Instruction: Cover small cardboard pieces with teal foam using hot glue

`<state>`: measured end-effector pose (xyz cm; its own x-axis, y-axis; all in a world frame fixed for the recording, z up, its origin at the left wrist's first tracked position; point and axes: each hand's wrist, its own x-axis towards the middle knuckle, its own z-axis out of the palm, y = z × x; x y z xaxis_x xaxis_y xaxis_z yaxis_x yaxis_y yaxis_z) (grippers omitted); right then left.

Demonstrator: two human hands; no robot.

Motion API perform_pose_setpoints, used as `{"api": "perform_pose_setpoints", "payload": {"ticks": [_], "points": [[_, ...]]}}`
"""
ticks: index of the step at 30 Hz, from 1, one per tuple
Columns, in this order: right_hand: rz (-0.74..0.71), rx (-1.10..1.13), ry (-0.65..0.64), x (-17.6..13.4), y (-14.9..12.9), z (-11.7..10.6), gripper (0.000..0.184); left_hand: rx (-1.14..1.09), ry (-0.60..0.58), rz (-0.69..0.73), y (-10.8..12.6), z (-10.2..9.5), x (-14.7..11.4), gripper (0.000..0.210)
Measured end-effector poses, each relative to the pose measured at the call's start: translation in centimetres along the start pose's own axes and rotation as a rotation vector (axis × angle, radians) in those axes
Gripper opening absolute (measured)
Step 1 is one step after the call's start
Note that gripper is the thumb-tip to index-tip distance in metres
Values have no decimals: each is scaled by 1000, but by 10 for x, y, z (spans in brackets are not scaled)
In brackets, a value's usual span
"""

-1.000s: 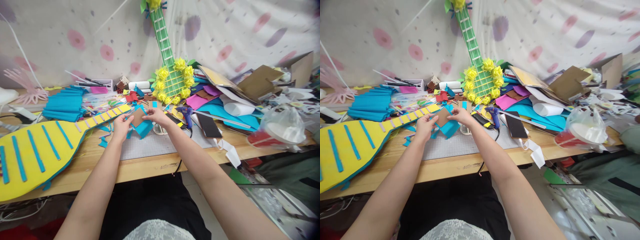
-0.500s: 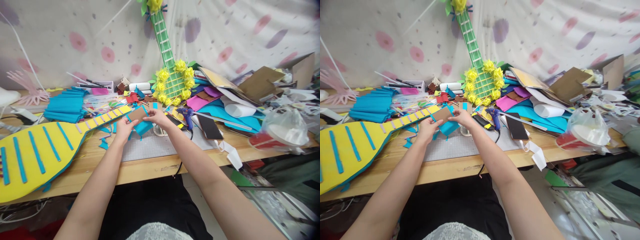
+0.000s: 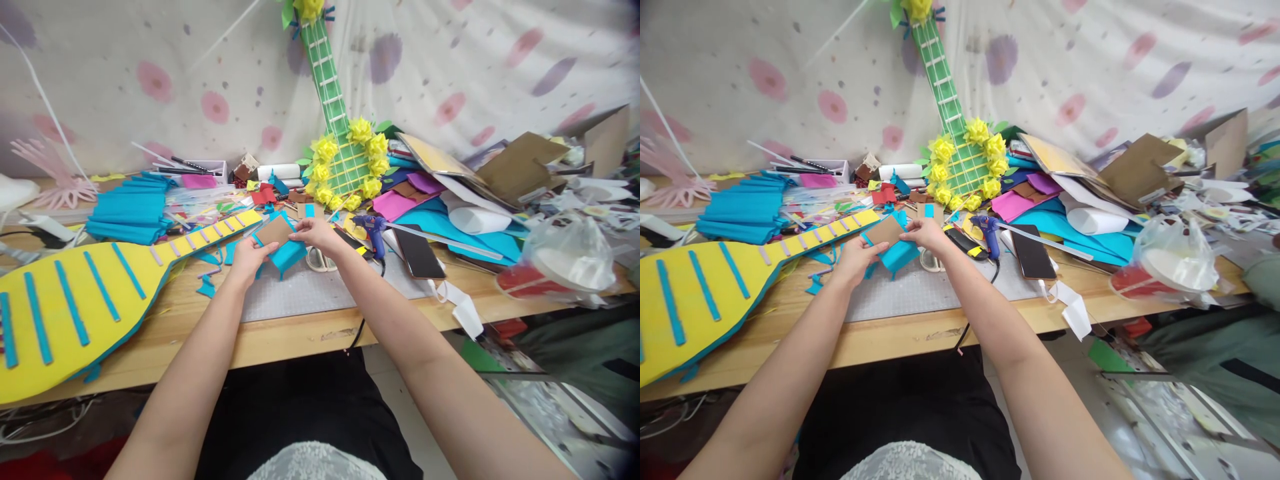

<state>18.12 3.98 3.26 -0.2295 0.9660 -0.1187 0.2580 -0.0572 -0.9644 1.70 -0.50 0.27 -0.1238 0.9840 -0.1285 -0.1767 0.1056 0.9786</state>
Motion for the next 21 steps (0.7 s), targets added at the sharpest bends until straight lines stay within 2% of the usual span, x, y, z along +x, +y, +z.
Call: {"api": "perform_pose_setpoints", "payload": {"ticks": [6,9,12,15,17,21], "points": [[14,37,19,0,-1,-1,29,10,-17,3,-4,1,1,59],[12,86,-69,-1,-2,1,34,-2,3,49,-5,1,1,62],[-29,112,-146,2,2,7,30,19,56,85,-5,1,2,63],[-60,48,-97,7,5,11,24,91,94,92,-3,-1,2,60],[-76,-3,-93,10,4,11,22,124,72,53,0,-4,1,59],[-34,-39,-277,7,-3,3,21,86,-36,-49,7,-13,1,53]]}}
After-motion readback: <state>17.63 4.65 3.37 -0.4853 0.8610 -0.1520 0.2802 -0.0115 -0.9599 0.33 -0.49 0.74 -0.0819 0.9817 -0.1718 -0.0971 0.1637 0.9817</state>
